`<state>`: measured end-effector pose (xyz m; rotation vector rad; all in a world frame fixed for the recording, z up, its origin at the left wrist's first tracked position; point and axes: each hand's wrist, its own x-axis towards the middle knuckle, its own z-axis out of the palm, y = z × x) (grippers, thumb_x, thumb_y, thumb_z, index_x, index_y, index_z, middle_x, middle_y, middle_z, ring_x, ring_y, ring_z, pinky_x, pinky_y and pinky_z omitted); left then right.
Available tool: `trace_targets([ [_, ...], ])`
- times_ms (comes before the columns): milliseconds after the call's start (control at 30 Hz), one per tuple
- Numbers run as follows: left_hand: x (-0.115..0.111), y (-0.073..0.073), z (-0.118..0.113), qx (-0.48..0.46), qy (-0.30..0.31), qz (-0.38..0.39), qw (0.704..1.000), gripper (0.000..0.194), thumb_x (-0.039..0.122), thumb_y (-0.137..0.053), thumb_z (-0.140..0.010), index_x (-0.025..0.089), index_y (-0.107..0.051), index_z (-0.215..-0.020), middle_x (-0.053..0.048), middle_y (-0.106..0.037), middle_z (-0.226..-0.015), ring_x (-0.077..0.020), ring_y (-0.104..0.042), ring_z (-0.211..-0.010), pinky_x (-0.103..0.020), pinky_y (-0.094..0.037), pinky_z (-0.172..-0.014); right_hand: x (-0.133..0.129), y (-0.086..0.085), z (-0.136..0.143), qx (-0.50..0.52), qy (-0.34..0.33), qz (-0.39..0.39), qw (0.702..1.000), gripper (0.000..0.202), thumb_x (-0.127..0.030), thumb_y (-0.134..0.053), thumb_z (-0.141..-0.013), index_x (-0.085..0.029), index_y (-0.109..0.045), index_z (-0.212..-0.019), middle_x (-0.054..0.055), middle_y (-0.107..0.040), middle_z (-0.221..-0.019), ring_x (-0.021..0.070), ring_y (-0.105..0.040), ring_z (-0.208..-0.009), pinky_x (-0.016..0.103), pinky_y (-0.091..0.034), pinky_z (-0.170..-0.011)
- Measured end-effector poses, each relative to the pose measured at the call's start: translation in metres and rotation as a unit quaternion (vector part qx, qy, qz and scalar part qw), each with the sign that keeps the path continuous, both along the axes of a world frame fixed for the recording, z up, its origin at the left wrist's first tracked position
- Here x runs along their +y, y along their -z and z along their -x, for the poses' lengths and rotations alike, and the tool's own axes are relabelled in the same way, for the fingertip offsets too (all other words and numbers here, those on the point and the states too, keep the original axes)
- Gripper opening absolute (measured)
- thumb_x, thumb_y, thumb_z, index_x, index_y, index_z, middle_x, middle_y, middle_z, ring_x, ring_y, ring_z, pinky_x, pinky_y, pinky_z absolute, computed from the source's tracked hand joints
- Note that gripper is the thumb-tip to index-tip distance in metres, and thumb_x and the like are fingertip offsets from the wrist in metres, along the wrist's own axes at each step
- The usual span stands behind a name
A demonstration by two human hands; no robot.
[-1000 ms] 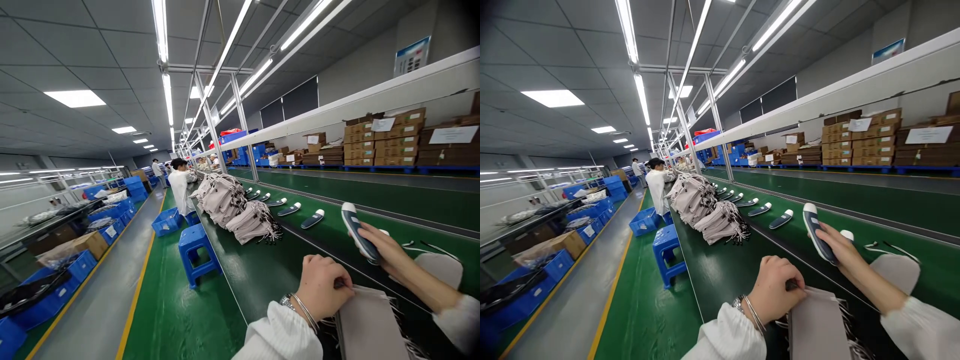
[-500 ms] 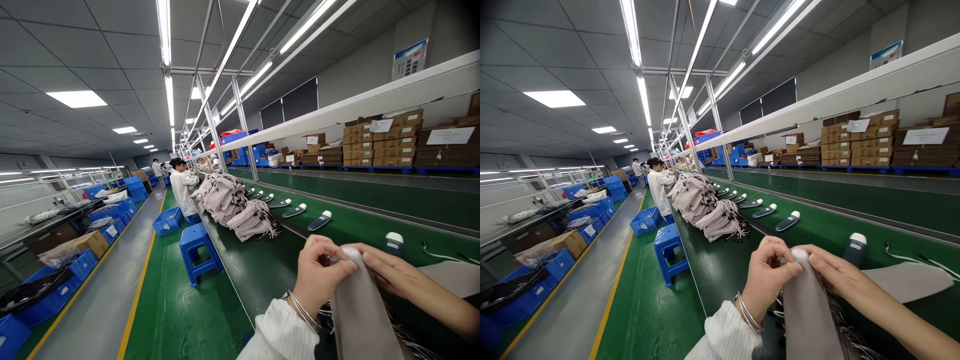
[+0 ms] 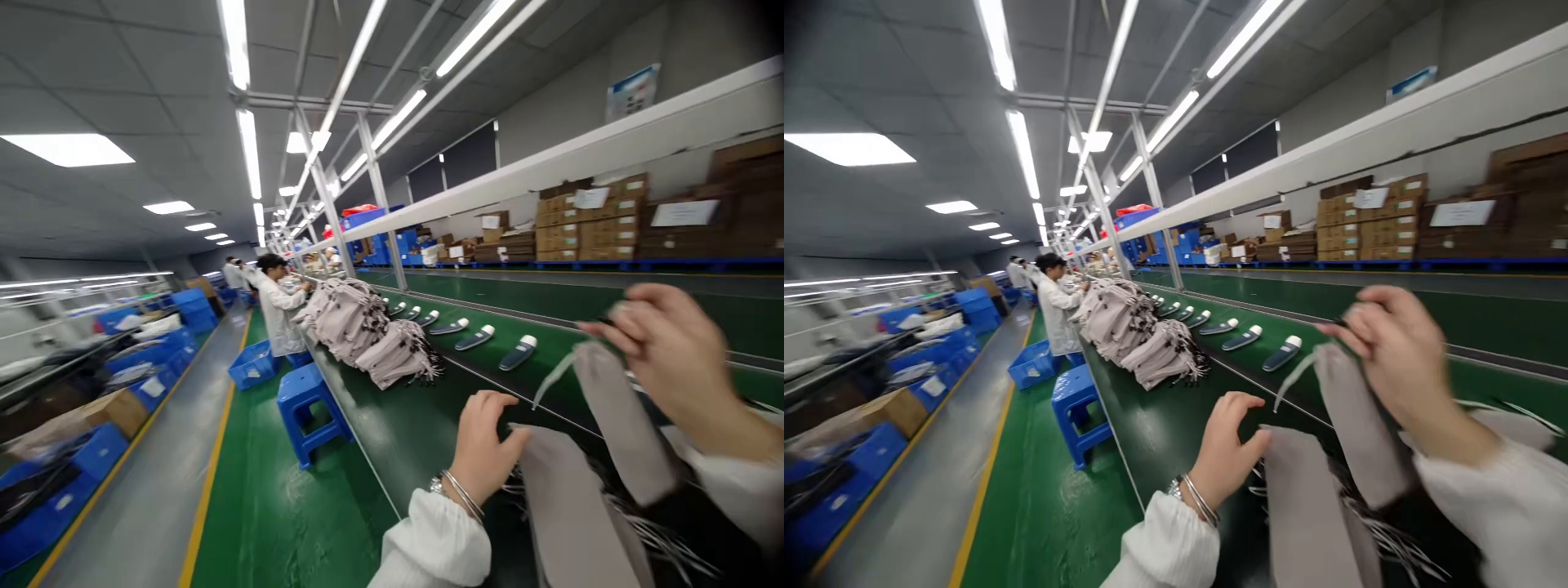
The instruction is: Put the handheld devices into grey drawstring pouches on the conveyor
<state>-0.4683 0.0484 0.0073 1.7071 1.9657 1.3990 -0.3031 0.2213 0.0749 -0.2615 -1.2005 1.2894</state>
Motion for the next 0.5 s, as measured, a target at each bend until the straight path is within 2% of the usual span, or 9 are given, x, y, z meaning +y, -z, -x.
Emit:
trace_targets([
  [33,0.001,0.006,0.000,0.035,0.006,0.027,0.999,0.040,0.018,-0.068,-0.079,0.025,-0.066,-0.119,-0.006,-0.067,-0.121,-0.0255,-0.058,-0.114,-0.042,-0.046,-0.100,0.014,-0.001,0.017,0.003,0.029,-0.019,0.999,0.018,-0.027,-0.064,-0.084,-0.028,-0.053,-0.099,-0.010,-0.035,-0.057,0.0100,-0.034,-0.046,0.044,-0.057,-0.088],
  [67,0.002,0.012,0.000,0.056,0.013,0.048,0.997,0.040,0.019,-0.066,-0.082,0.025,-0.065,-0.121,-0.006,-0.067,-0.121,-0.0268,-0.057,-0.118,-0.045,-0.044,-0.103,0.030,0.001,0.032,-0.041,0.067,-0.051,0.996,0.018,-0.028,-0.058,-0.086,-0.027,-0.051,-0.103,-0.009,-0.040,-0.060,0.0109,-0.039,-0.048,0.042,-0.057,-0.087],
  [100,0.004,0.015,0.000,0.066,0.021,0.065,0.995,0.036,0.019,-0.063,-0.084,0.025,-0.066,-0.120,-0.006,-0.069,-0.120,-0.0269,-0.058,-0.117,-0.047,-0.043,-0.103,0.047,0.006,0.044,-0.130,0.125,-0.076,0.981,0.023,-0.028,-0.050,-0.088,-0.026,-0.049,-0.111,-0.006,-0.048,-0.065,0.0126,-0.047,-0.053,0.040,-0.056,-0.083],
  [167,0.008,0.019,0.001,0.075,0.040,0.085,0.993,0.024,0.018,-0.057,-0.088,0.024,-0.069,-0.108,-0.004,-0.072,-0.109,-0.0249,-0.062,-0.109,-0.046,-0.043,-0.101,0.078,0.022,0.064,-0.314,0.189,-0.085,0.927,0.040,-0.028,-0.051,-0.087,-0.023,-0.046,-0.127,0.005,-0.065,-0.097,0.0174,-0.062,-0.071,0.040,-0.054,-0.081],
  [233,0.011,0.018,0.000,0.084,0.046,0.087,0.992,0.021,0.016,-0.054,-0.088,0.024,-0.071,-0.098,-0.002,-0.071,-0.101,-0.0230,-0.063,-0.102,-0.045,-0.043,-0.098,0.102,0.043,0.078,-0.474,0.212,-0.075,0.851,0.050,-0.027,-0.058,-0.084,-0.022,-0.047,-0.133,0.014,-0.061,-0.127,0.0246,-0.066,-0.094,0.043,-0.051,-0.088],
  [267,0.012,0.017,-0.001,0.090,0.044,0.085,0.991,0.023,0.016,-0.055,-0.087,0.024,-0.072,-0.101,-0.003,-0.071,-0.104,-0.0231,-0.062,-0.103,-0.045,-0.043,-0.099,0.109,0.054,0.085,-0.527,0.209,-0.065,0.821,0.050,-0.027,-0.062,-0.082,-0.021,-0.050,-0.130,0.016,-0.060,-0.131,0.0279,-0.066,-0.102,0.044,-0.050,-0.092],
  [333,0.015,0.015,-0.003,0.100,0.034,0.087,0.991,0.030,0.019,-0.059,-0.085,0.024,-0.071,-0.112,-0.006,-0.069,-0.117,-0.0253,-0.061,-0.111,-0.047,-0.042,-0.102,0.118,0.075,0.099,-0.598,0.191,-0.035,0.777,0.043,-0.030,-0.068,-0.078,-0.017,-0.057,-0.118,0.019,-0.064,-0.124,0.0335,-0.065,-0.108,0.048,-0.048,-0.094],
  [400,0.020,0.017,-0.004,0.092,0.030,0.113,0.989,0.029,0.026,-0.062,-0.086,0.024,-0.072,-0.113,-0.007,-0.070,-0.119,-0.0277,-0.061,-0.113,-0.050,-0.040,-0.106,0.121,0.093,0.110,-0.618,0.178,-0.001,0.766,0.039,-0.034,-0.073,-0.072,-0.015,-0.059,-0.103,0.022,-0.066,-0.115,0.0382,-0.066,-0.107,0.052,-0.048,-0.093],
  [500,0.032,0.026,0.001,0.023,0.026,0.164,0.986,0.014,0.032,-0.067,-0.083,0.024,-0.076,-0.090,-0.003,-0.075,-0.095,-0.0253,-0.065,-0.098,-0.047,-0.042,-0.102,0.125,0.116,0.119,-0.626,0.184,0.042,0.757,0.039,-0.035,-0.076,-0.064,-0.017,-0.055,-0.093,0.029,-0.061,-0.122,0.0425,-0.063,-0.112,0.056,-0.047,-0.090],
])
